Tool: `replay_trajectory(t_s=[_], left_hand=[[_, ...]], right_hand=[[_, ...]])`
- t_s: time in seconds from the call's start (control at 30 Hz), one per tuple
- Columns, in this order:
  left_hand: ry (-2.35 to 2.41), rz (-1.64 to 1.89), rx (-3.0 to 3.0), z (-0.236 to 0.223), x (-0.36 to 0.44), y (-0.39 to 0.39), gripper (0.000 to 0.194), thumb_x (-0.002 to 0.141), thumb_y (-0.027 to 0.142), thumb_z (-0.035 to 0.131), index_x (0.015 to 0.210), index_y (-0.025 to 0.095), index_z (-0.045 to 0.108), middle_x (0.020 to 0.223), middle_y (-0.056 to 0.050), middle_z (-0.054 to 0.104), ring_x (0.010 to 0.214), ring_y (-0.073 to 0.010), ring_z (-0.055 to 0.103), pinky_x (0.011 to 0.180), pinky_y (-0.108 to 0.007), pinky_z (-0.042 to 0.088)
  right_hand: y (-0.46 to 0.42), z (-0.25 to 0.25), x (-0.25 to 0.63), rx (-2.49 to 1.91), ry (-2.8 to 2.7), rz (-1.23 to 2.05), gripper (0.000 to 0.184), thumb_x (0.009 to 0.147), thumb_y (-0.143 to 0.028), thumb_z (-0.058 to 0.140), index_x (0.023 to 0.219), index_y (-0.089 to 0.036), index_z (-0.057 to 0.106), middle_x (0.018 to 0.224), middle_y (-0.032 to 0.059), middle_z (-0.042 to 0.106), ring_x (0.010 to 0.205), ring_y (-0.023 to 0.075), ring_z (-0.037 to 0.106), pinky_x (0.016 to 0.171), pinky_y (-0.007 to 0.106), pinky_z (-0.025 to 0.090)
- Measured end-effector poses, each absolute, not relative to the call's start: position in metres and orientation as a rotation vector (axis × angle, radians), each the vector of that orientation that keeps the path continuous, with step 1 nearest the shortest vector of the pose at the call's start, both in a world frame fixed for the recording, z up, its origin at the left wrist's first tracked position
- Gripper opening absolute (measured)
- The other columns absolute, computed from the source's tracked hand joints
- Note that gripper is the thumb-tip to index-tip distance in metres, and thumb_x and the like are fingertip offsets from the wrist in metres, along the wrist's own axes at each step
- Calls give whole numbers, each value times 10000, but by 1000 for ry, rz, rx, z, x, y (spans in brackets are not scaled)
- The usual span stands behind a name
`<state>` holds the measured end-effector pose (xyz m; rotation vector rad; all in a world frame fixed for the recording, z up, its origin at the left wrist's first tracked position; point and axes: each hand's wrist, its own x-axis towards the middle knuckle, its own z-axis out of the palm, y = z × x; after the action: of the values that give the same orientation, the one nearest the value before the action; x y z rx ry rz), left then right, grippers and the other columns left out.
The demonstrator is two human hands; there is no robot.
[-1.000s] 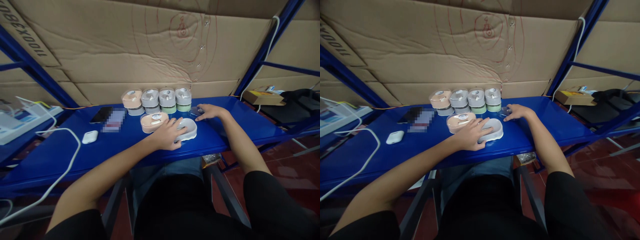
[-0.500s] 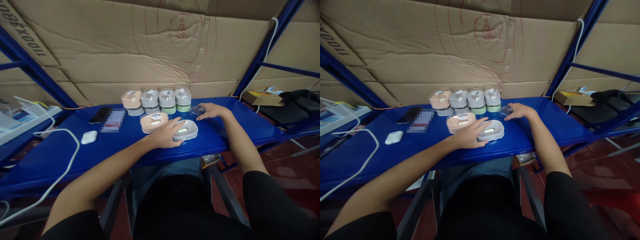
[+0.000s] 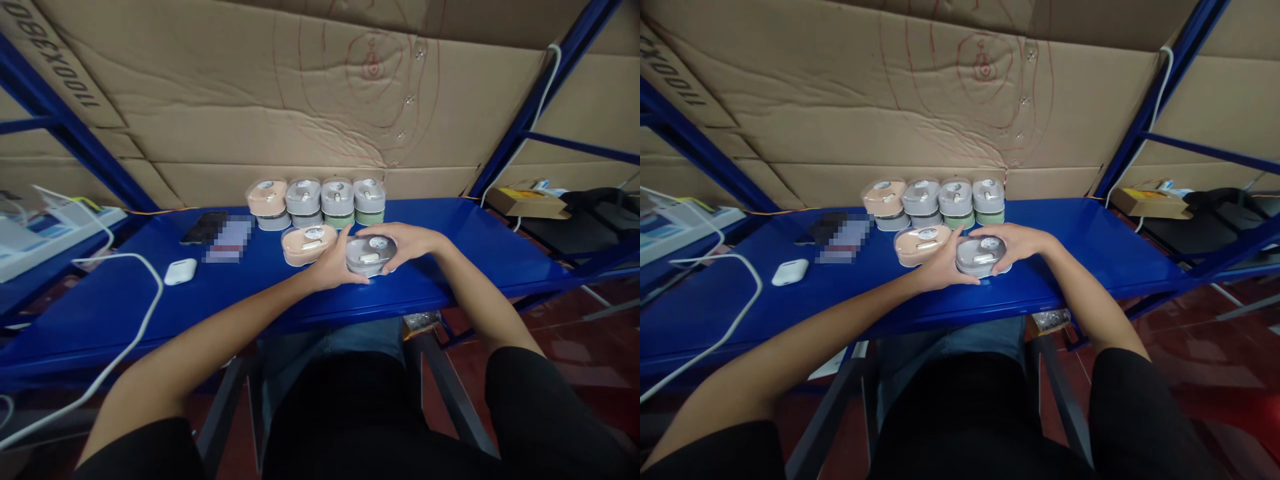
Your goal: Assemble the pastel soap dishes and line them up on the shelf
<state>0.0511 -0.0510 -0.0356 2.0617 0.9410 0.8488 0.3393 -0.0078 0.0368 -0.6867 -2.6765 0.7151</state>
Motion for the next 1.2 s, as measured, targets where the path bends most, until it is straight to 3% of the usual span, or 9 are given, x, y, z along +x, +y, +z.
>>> replay_trajectory(t_s=[0.23, 0.47, 0.6, 0.67, 0.77, 0.9, 1.03, 1.2], left_hand=[[1005, 786, 2232, -30, 49, -55, 1551, 714, 587, 1106, 1895, 200, 178, 1930, -337, 304, 1807, -592, 316, 1449, -813, 330], [993, 954, 2634, 7, 41, -71, 940, 982, 557, 892, 1752, 225, 468, 1809, -224, 546, 1696, -474, 534, 1430, -658, 450], [1253, 957, 2702, 29, 26, -64, 614, 1044, 560, 800, 1522, 192, 683, 1583, -223, 693, 1530, -484, 652, 1360, -660, 500], [1478, 843, 2689, 36, 15, -57, 674, 1010, 654, 832, 1473, 179, 712, 1525, -242, 715, 1497, -526, 659, 1336, -689, 497], [1776, 559, 2596, 43, -2, -47, 946, 895, 817, 892, 1510, 129, 682, 1571, -311, 688, 1525, -609, 625, 1303, -719, 495], [1901, 154, 2356, 48, -18, -40, 1226, 743, 872, 965, 1637, 123, 586, 1651, -350, 663, 1510, -654, 642, 1226, -727, 549], [1857, 72, 2311, 48, -19, -38, 1243, 783, 821, 948, 1705, 100, 528, 1693, -380, 631, 1504, -638, 667, 1218, -707, 561], [1703, 260, 2384, 37, -9, -38, 1254, 748, 760, 990, 1759, 189, 517, 1751, -313, 604, 1553, -636, 634, 1271, -691, 525]], right_hand=[[-4, 30, 336, -667, -2718, 746, 1218, 735, -604, 1093, 1808, -330, 587, 1798, 93, 660, 1595, 407, 663, 1384, 538, 496], [-7, 34, 338, -832, -2715, 671, 1213, 706, -662, 1073, 1784, -358, 607, 1796, 79, 662, 1601, 430, 664, 1372, 600, 516], [-8, 31, 335, -895, -2672, 585, 1200, 708, -693, 1052, 1776, -372, 609, 1778, 80, 678, 1599, 442, 668, 1361, 646, 526], [-6, 27, 333, -900, -2662, 547, 1189, 733, -713, 1029, 1785, -363, 598, 1776, 95, 677, 1610, 448, 655, 1365, 661, 518], [-1, 21, 333, -926, -2661, 517, 1216, 745, -728, 1018, 1810, -352, 567, 1789, 116, 658, 1628, 465, 629, 1377, 689, 490], [5, 20, 340, -975, -2639, 517, 1268, 703, -729, 1053, 1813, -359, 565, 1797, 118, 647, 1637, 485, 612, 1389, 727, 451], [6, 27, 350, -1006, -2633, 521, 1232, 657, -706, 1081, 1756, -373, 636, 1781, 95, 670, 1638, 468, 616, 1382, 708, 469], [0, 42, 356, -1066, -2488, 438, 1219, 663, -701, 1065, 1743, -309, 656, 1734, 132, 709, 1565, 487, 683, 1352, 698, 507]])
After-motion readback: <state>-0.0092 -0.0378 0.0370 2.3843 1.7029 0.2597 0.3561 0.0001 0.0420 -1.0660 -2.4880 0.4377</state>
